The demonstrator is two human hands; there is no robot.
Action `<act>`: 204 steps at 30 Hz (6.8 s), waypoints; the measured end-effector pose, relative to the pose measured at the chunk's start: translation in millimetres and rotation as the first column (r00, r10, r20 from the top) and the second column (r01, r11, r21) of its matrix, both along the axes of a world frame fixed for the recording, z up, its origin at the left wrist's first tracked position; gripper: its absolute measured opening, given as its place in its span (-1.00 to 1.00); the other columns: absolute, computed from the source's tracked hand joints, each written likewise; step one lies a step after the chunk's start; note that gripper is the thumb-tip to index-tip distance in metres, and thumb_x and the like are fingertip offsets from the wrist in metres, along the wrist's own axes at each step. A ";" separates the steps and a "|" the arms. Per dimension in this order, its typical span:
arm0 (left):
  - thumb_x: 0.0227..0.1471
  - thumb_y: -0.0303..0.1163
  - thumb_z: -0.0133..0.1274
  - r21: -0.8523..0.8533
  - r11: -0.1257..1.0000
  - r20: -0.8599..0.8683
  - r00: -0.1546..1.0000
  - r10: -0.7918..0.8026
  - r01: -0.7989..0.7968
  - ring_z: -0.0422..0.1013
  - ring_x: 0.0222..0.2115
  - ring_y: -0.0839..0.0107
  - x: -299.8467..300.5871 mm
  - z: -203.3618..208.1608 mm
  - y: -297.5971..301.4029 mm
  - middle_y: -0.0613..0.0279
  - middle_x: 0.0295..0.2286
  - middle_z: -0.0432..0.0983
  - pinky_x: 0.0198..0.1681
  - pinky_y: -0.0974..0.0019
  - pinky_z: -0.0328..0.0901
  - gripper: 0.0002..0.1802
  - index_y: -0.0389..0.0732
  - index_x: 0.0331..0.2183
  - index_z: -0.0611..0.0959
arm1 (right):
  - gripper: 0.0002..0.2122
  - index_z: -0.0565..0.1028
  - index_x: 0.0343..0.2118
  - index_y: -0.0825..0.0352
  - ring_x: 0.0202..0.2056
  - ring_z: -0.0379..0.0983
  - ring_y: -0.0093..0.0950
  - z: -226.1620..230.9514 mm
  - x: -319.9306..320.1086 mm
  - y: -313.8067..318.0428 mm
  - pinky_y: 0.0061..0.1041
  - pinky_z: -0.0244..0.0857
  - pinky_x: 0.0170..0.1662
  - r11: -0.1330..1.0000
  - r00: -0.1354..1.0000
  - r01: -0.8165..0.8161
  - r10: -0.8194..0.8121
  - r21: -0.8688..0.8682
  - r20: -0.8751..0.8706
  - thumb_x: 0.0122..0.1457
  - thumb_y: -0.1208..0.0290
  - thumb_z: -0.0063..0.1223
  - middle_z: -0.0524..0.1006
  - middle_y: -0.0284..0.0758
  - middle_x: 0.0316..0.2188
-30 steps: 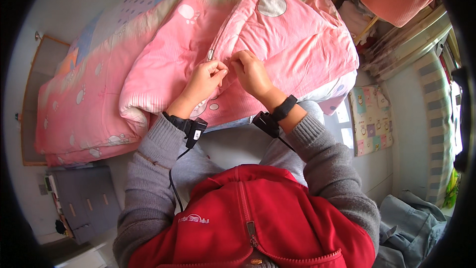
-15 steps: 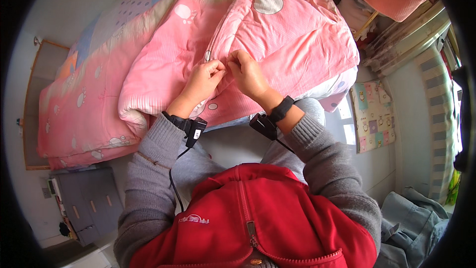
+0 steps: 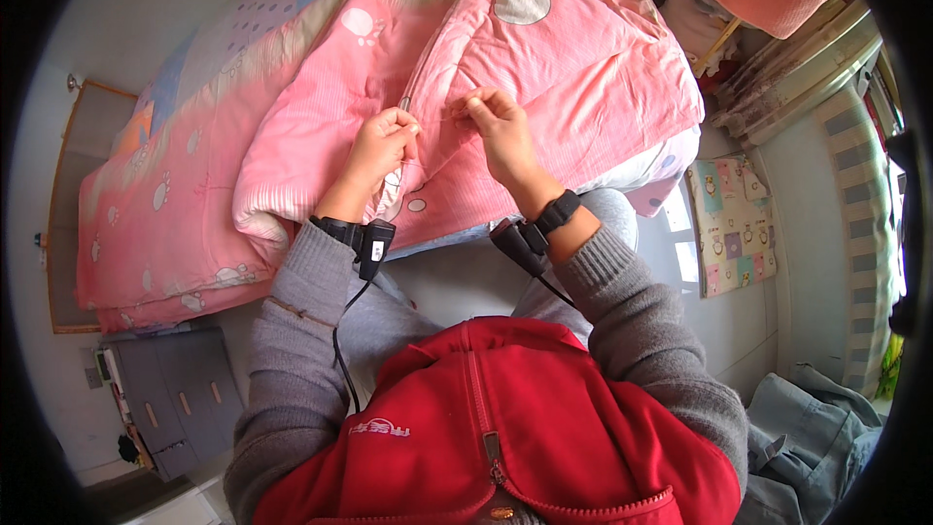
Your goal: The person sits on the floor and hand-sews a pink duvet cover using a needle and thread. They repeatedly insert the needle, pull the thread through, and tie off the seam before zipping the duvet cover closed.
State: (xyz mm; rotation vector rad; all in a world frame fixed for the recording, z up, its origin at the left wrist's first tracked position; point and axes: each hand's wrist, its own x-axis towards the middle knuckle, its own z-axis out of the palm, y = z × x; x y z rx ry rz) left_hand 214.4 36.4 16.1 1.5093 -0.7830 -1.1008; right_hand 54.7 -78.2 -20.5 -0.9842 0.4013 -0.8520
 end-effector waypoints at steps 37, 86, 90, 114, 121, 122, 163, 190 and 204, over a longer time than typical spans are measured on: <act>-0.17 -0.52 0.18 -0.305 0.951 0.905 0.298 0.304 -0.046 0.43 -0.25 0.16 38.2 32.2 -3.7 0.12 -0.34 0.52 -0.14 0.22 0.32 -0.72 -0.25 -0.30 0.56 | -0.90 0.49 -0.29 0.44 -0.32 0.52 -0.29 -13.8 -28.1 -0.4 -0.46 0.35 -0.21 0.674 0.891 0.033 -0.355 -0.738 -0.284 0.17 0.54 0.01 0.55 -0.11 -0.39; -0.16 -0.25 0.32 0.073 0.997 0.928 0.368 -0.058 -0.028 0.41 -0.61 0.41 12.9 31.5 -10.7 0.17 -0.64 0.48 -0.51 0.28 0.27 -0.64 -0.29 -0.36 0.62 | -0.93 0.48 -0.27 0.38 -0.48 0.33 -0.71 -22.7 -109.5 -12.7 -0.72 0.19 -0.42 0.828 0.876 0.153 -0.367 -0.539 -0.314 0.22 0.56 -0.03 0.45 -0.47 -0.51; -0.09 -0.31 0.26 0.056 0.996 0.873 0.480 -0.084 0.071 0.32 -0.65 0.53 27.1 35.6 -4.2 0.23 -0.68 0.44 -0.56 0.36 0.20 -0.75 -0.31 -0.49 0.62 | -0.93 0.48 -0.27 0.37 -0.49 0.32 -0.72 -25.3 -107.4 -11.9 -0.73 0.19 -0.43 0.840 0.878 0.157 -0.359 -0.520 -0.316 0.23 0.55 -0.03 0.45 -0.48 -0.52; 0.08 -0.42 0.00 0.307 0.924 0.544 0.839 0.025 -0.227 0.37 -0.67 0.46 61.9 -4.7 -4.3 0.30 -0.63 0.48 -0.67 0.30 0.23 -0.92 -0.20 -0.40 0.53 | -0.94 0.50 -0.30 0.38 -0.40 0.38 -0.67 -39.9 -117.3 7.2 -0.65 0.28 -0.29 0.932 0.890 0.105 -0.243 -0.346 -0.385 0.19 0.57 0.01 0.49 -0.46 -0.47; 0.07 -0.38 -0.05 0.098 0.968 0.571 0.810 0.135 -0.231 0.39 -0.12 0.36 72.9 28.1 -8.1 -0.01 -0.11 0.48 -0.03 0.33 0.28 -0.57 -0.32 -0.01 0.43 | -0.93 0.47 -0.26 0.37 -0.48 0.32 -0.74 -40.3 -107.2 10.7 -0.73 0.22 -0.39 0.969 0.962 0.107 -0.158 -0.223 -0.224 0.24 0.53 -0.02 0.44 -0.49 -0.50; 0.04 -0.30 0.02 -0.025 0.983 0.655 0.740 0.153 -0.181 0.38 -0.07 0.26 66.0 31.4 -11.1 -0.06 -0.09 0.46 0.00 0.28 0.26 -0.47 -0.33 0.03 0.38 | -0.93 0.47 -0.25 0.36 -0.48 0.32 -0.73 -39.6 -106.3 11.2 -0.72 0.22 -0.39 0.968 0.960 0.113 -0.164 -0.223 -0.226 0.24 0.53 -0.02 0.44 -0.49 -0.50; -0.44 -0.27 0.42 0.055 0.998 0.819 0.573 -0.029 -0.029 0.47 -0.17 -0.02 17.0 -7.2 -50.4 -0.20 -0.26 0.53 -0.11 0.13 0.35 -0.32 -0.40 -0.24 0.51 | -0.92 0.51 -0.26 0.34 -0.47 0.31 -0.73 -25.0 -273.8 -21.8 -0.74 0.19 -0.41 0.740 0.708 0.593 -0.667 -0.317 -0.232 0.23 0.53 -0.01 0.43 -0.50 -0.50; -0.11 -0.35 0.28 -0.058 0.996 0.466 0.880 0.089 -0.070 0.46 -0.33 0.44 -3.3 24.7 -27.3 0.16 -0.33 0.55 -0.25 0.37 0.34 -0.55 -0.39 -0.20 0.51 | -0.93 0.52 -0.31 0.39 -0.28 0.42 -0.62 9.7 -139.5 22.4 -0.62 0.32 -0.23 0.911 0.949 0.093 -0.204 -0.401 -0.242 0.17 0.62 0.03 0.49 -0.40 -0.32; 0.04 -0.42 0.11 -0.084 0.996 -0.093 0.996 -0.017 0.009 0.44 -0.17 0.43 4.9 -0.7 -26.1 0.18 -0.21 0.54 -0.07 0.36 0.32 -0.62 -0.35 -0.09 0.51 | -0.92 0.49 -0.27 0.44 -0.32 0.42 -0.69 2.3 -31.0 34.4 -0.66 0.31 -0.23 0.937 0.964 -0.018 -0.076 -0.349 -0.253 0.19 0.57 0.04 0.54 -0.41 -0.36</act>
